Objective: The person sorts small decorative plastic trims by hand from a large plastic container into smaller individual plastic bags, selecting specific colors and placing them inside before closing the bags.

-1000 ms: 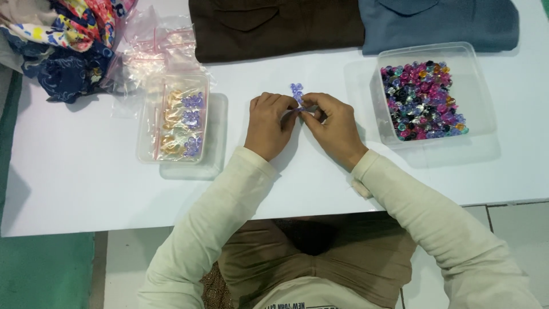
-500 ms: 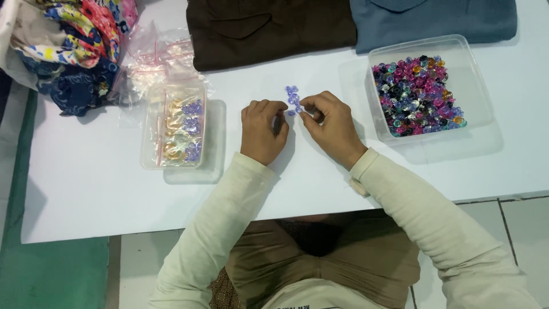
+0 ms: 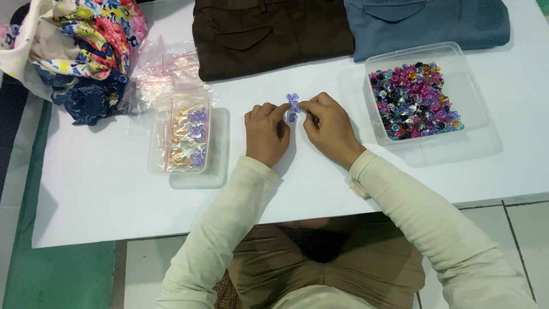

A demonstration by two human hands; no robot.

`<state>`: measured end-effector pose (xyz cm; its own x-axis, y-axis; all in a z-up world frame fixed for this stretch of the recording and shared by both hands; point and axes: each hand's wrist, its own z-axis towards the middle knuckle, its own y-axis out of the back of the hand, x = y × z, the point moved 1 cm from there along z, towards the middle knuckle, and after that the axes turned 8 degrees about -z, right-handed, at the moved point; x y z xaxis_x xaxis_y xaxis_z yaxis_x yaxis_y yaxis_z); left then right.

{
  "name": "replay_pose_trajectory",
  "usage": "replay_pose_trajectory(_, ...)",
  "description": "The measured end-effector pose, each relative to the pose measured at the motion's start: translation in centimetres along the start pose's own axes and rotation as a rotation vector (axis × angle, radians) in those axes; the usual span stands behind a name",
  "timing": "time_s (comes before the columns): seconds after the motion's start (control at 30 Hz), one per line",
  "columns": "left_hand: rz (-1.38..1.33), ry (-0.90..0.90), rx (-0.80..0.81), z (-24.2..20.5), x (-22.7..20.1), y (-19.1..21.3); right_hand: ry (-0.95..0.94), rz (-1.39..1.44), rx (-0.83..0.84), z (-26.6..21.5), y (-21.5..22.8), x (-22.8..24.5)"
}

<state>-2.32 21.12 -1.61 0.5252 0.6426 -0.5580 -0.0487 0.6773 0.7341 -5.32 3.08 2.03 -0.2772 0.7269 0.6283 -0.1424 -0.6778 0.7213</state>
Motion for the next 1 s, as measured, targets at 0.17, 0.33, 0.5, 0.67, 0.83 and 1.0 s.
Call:
replay_pose_trajectory(0.17, -0.004, 0.012, -0.011, -0.2, 0.3, -0.5, -0.007, 0.012, -0.002, 0.0, 0.1, 0.3)
replay_pose_trajectory(0.33, 0.010, 0.024, -0.012, 0.5, 0.1, -0.4, -0.011, -0.063, 0.026, 0.3, 0.6, 0.9)
replay_pose_trajectory(0.5, 0.012, 0.039, 0.014, 0.3, 0.5, -0.8, 0.005, -0.060, -0.031, 0.3, -0.1, 0.1)
replay_pose_trajectory(0.67, 0.038, 0.026, -0.039, 0.3, 0.6, -0.8, 0.070, -0.145, -0.075, 1.4, -0.7, -0.4)
replay_pose_trajectory(0.83, 0.025, 0.031, -0.094, 0.2, 1.2, -1.1, 0.106, -0.056, -0.158, 1.8, -1.6, -2.0)
replay_pose_trajectory(1.0, -0.101, 0.053, -0.172, 0.3, 0.5, 0.3, 0.074, 0.002, -0.143, 1.5, -1.5, -2.4)
